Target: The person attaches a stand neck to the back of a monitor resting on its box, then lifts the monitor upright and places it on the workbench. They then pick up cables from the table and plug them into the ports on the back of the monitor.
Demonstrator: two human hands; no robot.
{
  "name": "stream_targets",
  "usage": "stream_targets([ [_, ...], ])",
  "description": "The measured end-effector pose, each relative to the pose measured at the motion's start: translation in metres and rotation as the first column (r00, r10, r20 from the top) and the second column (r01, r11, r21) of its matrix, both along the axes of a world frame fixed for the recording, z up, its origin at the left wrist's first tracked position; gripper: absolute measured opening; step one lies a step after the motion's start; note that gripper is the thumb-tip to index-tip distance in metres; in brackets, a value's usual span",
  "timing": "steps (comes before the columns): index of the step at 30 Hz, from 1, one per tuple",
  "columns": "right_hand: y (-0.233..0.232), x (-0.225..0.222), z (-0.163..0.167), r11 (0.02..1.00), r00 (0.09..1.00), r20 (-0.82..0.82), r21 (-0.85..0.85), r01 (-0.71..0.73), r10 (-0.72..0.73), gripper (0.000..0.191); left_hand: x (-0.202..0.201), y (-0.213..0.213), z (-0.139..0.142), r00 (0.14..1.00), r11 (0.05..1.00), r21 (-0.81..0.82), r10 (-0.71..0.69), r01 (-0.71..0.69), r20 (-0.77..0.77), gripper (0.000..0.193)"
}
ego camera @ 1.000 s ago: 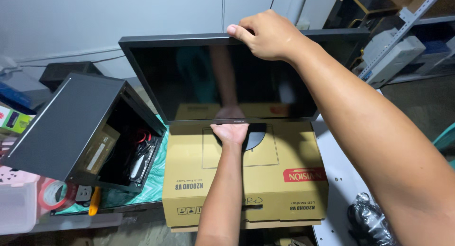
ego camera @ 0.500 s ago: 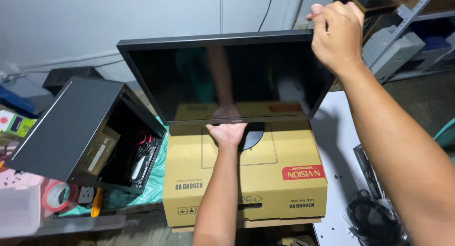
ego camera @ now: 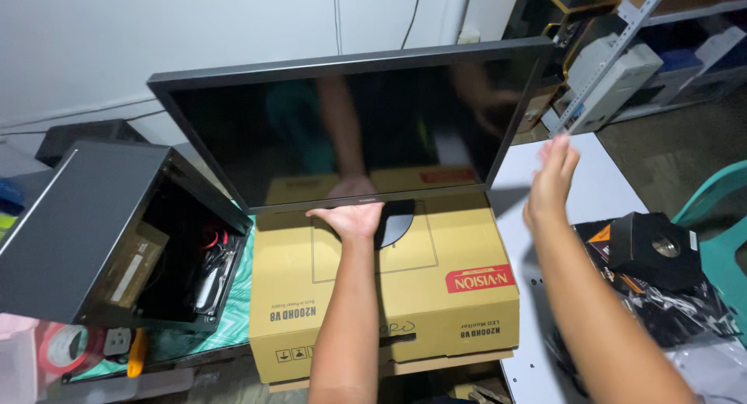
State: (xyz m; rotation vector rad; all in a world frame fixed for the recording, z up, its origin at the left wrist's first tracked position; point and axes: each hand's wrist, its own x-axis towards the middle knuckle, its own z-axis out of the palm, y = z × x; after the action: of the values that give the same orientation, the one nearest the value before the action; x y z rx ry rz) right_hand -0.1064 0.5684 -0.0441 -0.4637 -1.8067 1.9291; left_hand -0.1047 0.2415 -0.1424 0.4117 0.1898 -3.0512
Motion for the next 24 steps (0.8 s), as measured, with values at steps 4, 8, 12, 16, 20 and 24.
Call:
stream_targets([
  [4,-0.002,0.013,0.004,0.989,0.988,-0.058,0.047,-0.138,0.141,0.077,0.005,0.0,0.01,0.991,0.999,-0.036,-0.019,0.014,-0.135,0.144],
  [8,-0.005,-0.016,0.054,0.9,0.88,-0.193,0.038,-0.435,0.433,0.079,0.011,0.0,0.012,0.993,0.997,-0.073,-0.021,0.012,-0.118,0.146],
  [12,-0.029,-0.031,0.087,0.752,0.703,-0.314,0.062,-0.656,0.639,0.078,0.01,-0.002,-0.006,0.997,0.998,-0.065,-0.008,0.003,-0.077,0.145],
  [16,-0.047,-0.035,0.1,0.802,0.773,-0.285,-0.022,-0.597,0.567,0.079,0.0,-0.007,-0.031,0.865,0.998,-0.004,-0.055,0.061,-0.499,0.129],
  [20,-0.05,-0.034,0.104,0.763,0.715,-0.325,0.032,-0.646,0.619,0.079,-0.003,-0.008,-0.034,0.437,0.996,-0.089,-0.086,0.013,-0.895,0.087],
  [24,-0.042,-0.036,0.092,0.737,0.686,-0.315,0.075,-0.671,0.656,0.082,-0.003,-0.005,-0.023,0.979,0.992,-0.124,-0.039,0.015,-0.199,0.1],
])
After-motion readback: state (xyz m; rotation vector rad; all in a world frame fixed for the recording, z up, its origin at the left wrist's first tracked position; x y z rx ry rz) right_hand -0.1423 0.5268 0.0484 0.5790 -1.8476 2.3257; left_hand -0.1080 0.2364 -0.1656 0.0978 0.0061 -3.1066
